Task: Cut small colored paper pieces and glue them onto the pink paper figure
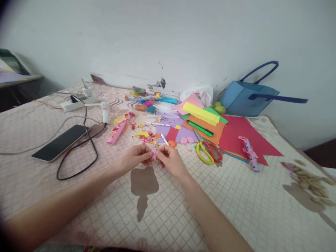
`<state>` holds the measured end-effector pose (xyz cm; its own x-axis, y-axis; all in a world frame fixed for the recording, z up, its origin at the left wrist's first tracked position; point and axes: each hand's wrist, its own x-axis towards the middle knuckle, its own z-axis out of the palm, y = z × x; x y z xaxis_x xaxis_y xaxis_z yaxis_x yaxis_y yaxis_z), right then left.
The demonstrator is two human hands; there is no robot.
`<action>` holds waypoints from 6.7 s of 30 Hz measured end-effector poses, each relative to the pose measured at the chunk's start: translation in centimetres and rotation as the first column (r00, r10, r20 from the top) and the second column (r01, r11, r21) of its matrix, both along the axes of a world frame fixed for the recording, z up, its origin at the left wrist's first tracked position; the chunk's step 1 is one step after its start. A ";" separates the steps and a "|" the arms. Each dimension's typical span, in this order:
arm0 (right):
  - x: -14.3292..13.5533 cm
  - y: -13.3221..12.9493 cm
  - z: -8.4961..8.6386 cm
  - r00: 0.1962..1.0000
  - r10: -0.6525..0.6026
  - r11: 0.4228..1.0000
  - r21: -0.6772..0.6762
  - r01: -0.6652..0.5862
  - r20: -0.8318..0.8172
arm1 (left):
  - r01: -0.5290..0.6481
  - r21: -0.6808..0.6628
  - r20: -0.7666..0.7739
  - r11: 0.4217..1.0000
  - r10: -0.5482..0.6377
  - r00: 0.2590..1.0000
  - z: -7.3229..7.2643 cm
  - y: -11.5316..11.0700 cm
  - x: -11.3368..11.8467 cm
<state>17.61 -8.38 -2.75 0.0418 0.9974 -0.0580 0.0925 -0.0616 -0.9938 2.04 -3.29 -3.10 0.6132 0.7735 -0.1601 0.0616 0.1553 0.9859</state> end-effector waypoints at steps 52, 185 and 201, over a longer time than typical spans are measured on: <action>-1.6 -1.4 -0.6 0.953 0.293 0.953 -0.106 -0.284 0.083 | -0.260 0.729 -0.386 0.633 0.694 0.608 2.7 10.0 -14.2; -10.2 9.3 -1.9 0.767 0.140 0.930 0.184 -0.319 0.626 | -0.500 0.414 -0.147 0.761 0.598 0.788 3.9 6.3 -17.8; -9.1 9.0 -1.6 0.861 0.024 0.933 0.297 -0.201 0.507 | -0.431 0.322 -0.209 0.843 0.507 0.836 4.2 7.1 -17.9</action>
<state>8.50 0.66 -4.34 -0.1374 0.9529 0.2705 0.5555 0.3003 -0.7754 -15.82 3.81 1.13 0.1255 0.9917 -0.0267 0.3192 -0.0149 0.9476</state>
